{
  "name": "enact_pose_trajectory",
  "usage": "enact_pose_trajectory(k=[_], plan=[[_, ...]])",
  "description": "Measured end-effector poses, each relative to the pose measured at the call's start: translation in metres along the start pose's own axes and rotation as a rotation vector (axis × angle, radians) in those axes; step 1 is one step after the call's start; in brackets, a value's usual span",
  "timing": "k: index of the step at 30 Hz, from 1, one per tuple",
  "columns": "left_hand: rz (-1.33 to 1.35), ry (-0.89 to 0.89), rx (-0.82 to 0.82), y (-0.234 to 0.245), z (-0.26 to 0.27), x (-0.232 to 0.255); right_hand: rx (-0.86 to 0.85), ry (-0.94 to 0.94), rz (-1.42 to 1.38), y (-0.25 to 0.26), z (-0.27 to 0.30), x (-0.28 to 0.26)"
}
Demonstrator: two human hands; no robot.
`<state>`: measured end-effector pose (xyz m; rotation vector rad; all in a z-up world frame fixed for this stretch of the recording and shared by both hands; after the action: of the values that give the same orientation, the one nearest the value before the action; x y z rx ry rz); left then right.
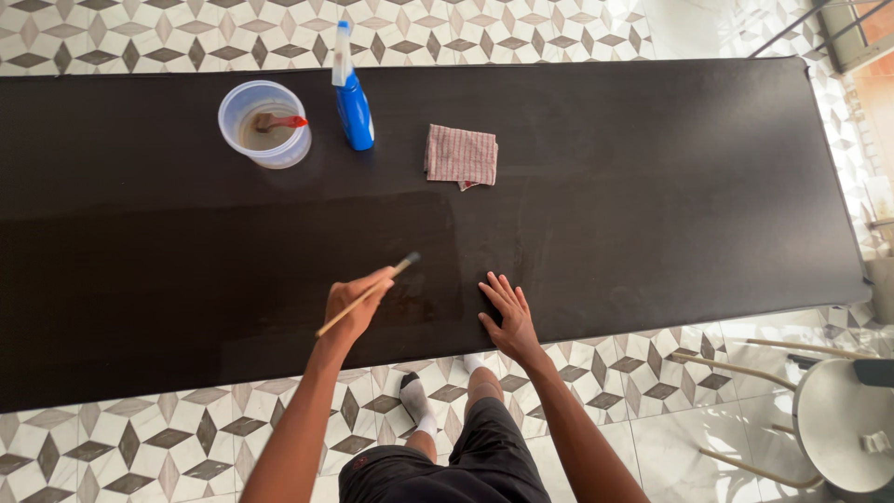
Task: The person applies a liquid to a dark tabletop using a small brush, then wipes the surface with a cloth. The person repeatedly dips the brush into a container and spreads the liquid across the table, followed by wiping with a cloth.
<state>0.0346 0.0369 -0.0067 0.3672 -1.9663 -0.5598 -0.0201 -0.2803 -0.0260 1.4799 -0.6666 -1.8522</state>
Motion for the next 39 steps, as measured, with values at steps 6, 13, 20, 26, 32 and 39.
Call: enact_pose_trajectory(k=[6, 13, 20, 26, 32, 39], plan=[[0.13, 0.387, -0.239, 0.004, 0.037, 0.019, -0.002, -0.008, 0.006, -0.003, 0.0, 0.001], [0.188, 0.529, -0.081, -0.007, 0.066, 0.034, 0.006, -0.001, 0.009, -0.006, 0.0, 0.004], [0.18, 0.517, 0.106, -0.019, 0.058, 0.045, 0.017, 0.001, 0.033, -0.004, -0.003, 0.003], [0.197, 0.376, -0.24, -0.029, 0.01, 0.028, 0.011, -0.011, 0.033, -0.004, 0.0, 0.002], [0.161, 0.266, -0.236, -0.03, -0.05, 0.005, 0.016, -0.011, 0.026, -0.002, -0.001, 0.0], [0.146, 0.258, -0.225, -0.039, -0.104, -0.014, 0.026, -0.013, 0.004, 0.001, -0.001, -0.005]])
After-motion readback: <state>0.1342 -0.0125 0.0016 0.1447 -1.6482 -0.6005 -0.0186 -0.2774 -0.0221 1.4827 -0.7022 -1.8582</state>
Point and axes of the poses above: each hand's wrist, its own z-axis away from the middle knuckle, its own y-axis out of the back of the hand, x = y × z, the point moved 1 cm from there along -z, towards the middle knuckle, and after that the axes turned 11 degrees about -y, right-handed, at the moved point
